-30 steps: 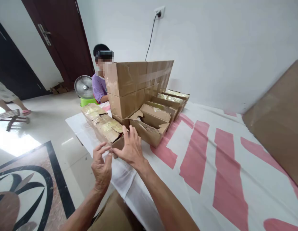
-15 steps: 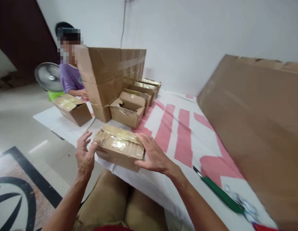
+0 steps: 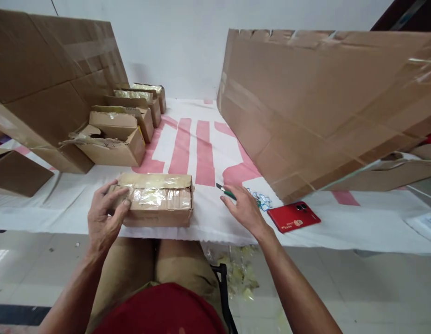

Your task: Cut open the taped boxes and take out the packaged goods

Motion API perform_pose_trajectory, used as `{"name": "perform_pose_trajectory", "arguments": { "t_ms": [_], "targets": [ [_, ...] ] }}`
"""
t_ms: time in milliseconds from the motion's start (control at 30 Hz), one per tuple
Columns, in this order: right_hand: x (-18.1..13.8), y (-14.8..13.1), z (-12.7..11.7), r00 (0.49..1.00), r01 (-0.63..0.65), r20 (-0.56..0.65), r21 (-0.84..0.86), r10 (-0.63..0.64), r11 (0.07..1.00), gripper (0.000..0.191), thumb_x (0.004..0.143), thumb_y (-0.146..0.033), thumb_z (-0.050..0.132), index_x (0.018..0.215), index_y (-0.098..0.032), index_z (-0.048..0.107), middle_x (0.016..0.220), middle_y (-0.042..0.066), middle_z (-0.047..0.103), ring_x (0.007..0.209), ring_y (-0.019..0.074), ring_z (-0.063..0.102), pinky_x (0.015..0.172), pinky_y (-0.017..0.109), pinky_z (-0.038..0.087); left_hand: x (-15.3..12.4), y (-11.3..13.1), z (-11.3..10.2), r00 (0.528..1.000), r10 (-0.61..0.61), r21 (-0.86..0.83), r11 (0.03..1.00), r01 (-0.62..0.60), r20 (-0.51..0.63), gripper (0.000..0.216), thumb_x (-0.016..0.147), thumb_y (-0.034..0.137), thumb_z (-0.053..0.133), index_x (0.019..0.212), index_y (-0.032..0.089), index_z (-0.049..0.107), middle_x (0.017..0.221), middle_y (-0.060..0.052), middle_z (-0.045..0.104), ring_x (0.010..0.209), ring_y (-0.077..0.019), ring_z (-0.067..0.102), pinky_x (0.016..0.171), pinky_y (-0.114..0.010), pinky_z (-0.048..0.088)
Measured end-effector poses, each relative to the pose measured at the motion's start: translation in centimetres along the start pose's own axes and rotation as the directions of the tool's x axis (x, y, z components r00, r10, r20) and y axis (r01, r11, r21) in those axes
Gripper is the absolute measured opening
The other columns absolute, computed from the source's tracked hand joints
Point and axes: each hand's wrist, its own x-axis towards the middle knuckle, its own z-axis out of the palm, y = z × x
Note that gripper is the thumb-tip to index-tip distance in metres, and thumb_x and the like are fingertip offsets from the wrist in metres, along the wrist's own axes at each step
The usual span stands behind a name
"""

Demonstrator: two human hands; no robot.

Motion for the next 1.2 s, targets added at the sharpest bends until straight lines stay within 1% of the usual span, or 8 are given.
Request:
{"name": "perform_pose_trajectory", "arguments": {
  "t_ms": [133,233,367,500,667,900,1033,1200],
  "targets": [
    [-1.3,3.8,2.0,0.995,-0.097,-0.043,-0.41,0.087,0.907,0.035,0.093,-0.024,0.052,0.123,-0.015,0.068,0.128,0.02,0.071,0.116,0.0394,0.062,0.097,0.055,0.048,0.4,0.0,-1.0,0.999,0.018,0.029,0.999,-0.017,-0.027,0.03,0.092,0.032,0.068,0.121,0.025,0.071,0.137,-0.01,0.062,0.131,-0.0274,0.06,0.113,-0.047,0.049],
    [-1.3,5.2,2.9,0.989,-0.138,-0.041,-0.569,0.139,0.811,0.031,0.095,-0.022,0.048,0.117,-0.011,0.068,0.119,0.025,0.072,0.108,0.041,0.063,0.089,0.054,0.048,1.5,0.1,-1.5,0.997,0.066,0.057,0.996,-0.064,-0.037,0.029,0.094,0.032,0.065,0.121,0.024,0.072,0.139,-0.01,0.062,0.131,-0.0268,0.06,0.113,-0.047,0.049],
    [-1.0,6.3,3.1,0.995,-0.071,0.01,-0.616,0.099,0.785,0.033,0.099,-0.023,0.041,0.114,-0.01,0.068,0.109,0.024,0.073,0.101,0.0405,0.064,0.084,0.053,0.048,2.8,-0.3,-1.1,0.99,0.108,0.066,0.991,-0.113,0.086,0.023,0.093,0.033,0.063,0.11,0.024,0.076,0.136,-0.009,0.065,0.134,-0.0279,0.058,0.115,-0.048,0.048],
    [-1.2,6.3,2.0,0.997,-0.034,-0.075,-0.456,0.0,0.889,0.038,0.102,-0.029,0.037,0.119,-0.014,0.067,0.109,0.02,0.073,0.101,0.0362,0.065,0.086,0.049,0.05,2.8,-1.3,-0.1,0.977,0.107,0.044,0.992,-0.117,0.184,0.027,0.095,0.033,0.06,0.114,0.021,0.075,0.136,-0.011,0.066,0.137,-0.0292,0.057,0.118,-0.051,0.046],
    [-1.5,0.4,-1.4,0.944,0.11,-0.287,-0.2,-0.165,0.974,0.037,0.104,-0.035,0.043,0.131,-0.018,0.063,0.113,0.012,0.072,0.102,0.0285,0.069,0.086,0.04,0.054,2.1,-2.0,0.6,0.978,0.137,0.041,0.989,-0.145,0.155,0.028,0.097,0.028,0.056,0.118,0.02,0.073,0.139,-0.013,0.064,0.139,-0.0295,0.055,0.119,-0.053,0.044],
    [-0.4,-13.3,-1.9,0.81,0.566,-0.06,-0.184,-0.584,0.804,0.033,0.105,-0.02,0.048,0.137,-0.018,0.056,0.113,0.009,0.072,0.098,0.02,0.072,0.08,0.028,0.056,1.9,-2.3,1.1,0.975,0.194,0.057,0.978,-0.202,0.111,0.03,0.093,0.017,0.054,0.116,0.018,0.072,0.137,-0.016,0.064,0.136,-0.0303,0.057,0.116,-0.055,0.047],
    [0.2,-15.5,-0.4,0.789,0.604,0.067,-0.271,-0.611,0.75,0.031,0.106,-0.021,0.046,0.133,-0.014,0.058,0.108,0.01,0.072,0.084,0.0199,0.074,0.067,0.03,0.056,1.7,-2.5,1.3,0.974,0.206,0.044,0.976,-0.211,0.098,0.031,0.091,0.016,0.055,0.116,0.017,0.072,0.137,-0.016,0.064,0.136,-0.0311,0.056,0.116,-0.055,0.047],
    [0.0,-15.4,0.1,0.796,0.567,0.078,-0.445,-0.601,0.693,0.03,0.106,-0.022,0.044,0.13,-0.012,0.059,0.1,0.01,0.072,0.07,0.0189,0.07,0.058,0.03,0.049,1.6,-2.5,1.4,0.976,0.195,0.028,0.98,-0.199,0.096,0.032,0.089,0.015,0.055,0.116,0.019,0.072,0.137,-0.014,0.064,0.136,-0.0306,0.056,0.116,-0.055,0.047]
  ]
}}
